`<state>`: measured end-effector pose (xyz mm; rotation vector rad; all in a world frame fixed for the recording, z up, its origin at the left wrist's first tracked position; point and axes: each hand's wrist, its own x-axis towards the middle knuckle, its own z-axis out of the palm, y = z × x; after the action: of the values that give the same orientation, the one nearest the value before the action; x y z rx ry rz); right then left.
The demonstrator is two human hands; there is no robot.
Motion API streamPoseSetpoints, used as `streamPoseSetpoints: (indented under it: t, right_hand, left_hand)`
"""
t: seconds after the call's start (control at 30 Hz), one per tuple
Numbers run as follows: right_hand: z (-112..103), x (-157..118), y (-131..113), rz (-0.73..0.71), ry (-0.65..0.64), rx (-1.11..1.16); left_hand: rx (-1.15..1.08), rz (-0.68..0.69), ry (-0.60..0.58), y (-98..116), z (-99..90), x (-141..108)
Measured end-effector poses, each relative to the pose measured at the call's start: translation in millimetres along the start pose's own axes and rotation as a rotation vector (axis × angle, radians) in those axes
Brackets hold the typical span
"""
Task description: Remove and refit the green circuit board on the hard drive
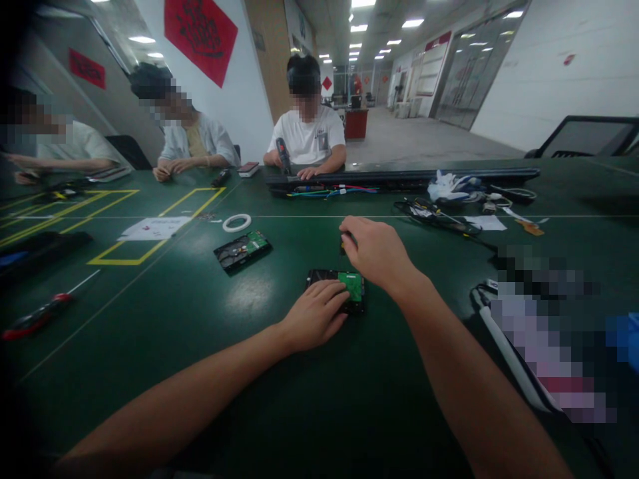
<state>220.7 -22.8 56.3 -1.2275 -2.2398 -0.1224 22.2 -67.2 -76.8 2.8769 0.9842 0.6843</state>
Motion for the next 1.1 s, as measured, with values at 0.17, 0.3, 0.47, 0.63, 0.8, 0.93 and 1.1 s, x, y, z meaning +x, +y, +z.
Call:
streamPoseSetpoints:
  t: [0.17,0.3,0.47,0.63,0.8,0.93,1.1]
  right_hand:
    - [-0.5,-0.6,-0.3,0.003,-0.018,0.008]
    - [-0.4,-0.8,-1.8,0.022,-0.016,0.019]
    - [0.3,0.5,-1.8,0.014,-0.022,0.02]
    - [1.1,1.0,0.0,0.012,-0.013,0.002]
    - [3.3,0.6,2.9,-0.012,0.005,-0.016]
    - [3.0,1.0,3.5,-0.019,0.004,-0.024]
    - [1.7,1.5,2.8,0.016,0.006,-0.059]
  left_hand:
    - [0.013,0.012,-0.015,-0.6,0.7,0.0]
    - [0.021,0.004,-0.008,-0.8,1.5,0.2]
    - [0.014,0.014,-0.008,-1.5,2.0,0.0]
    - [0.008,0.009,-0.008,-1.7,3.1,0.1]
    - [0.012,0.011,-0.012,-2.7,6.3,0.1]
    - [0.012,0.01,-0.009,-2.8,6.2,-0.6]
    - [0.007,0.004,-0.006,-1.8,4.3,-0.4]
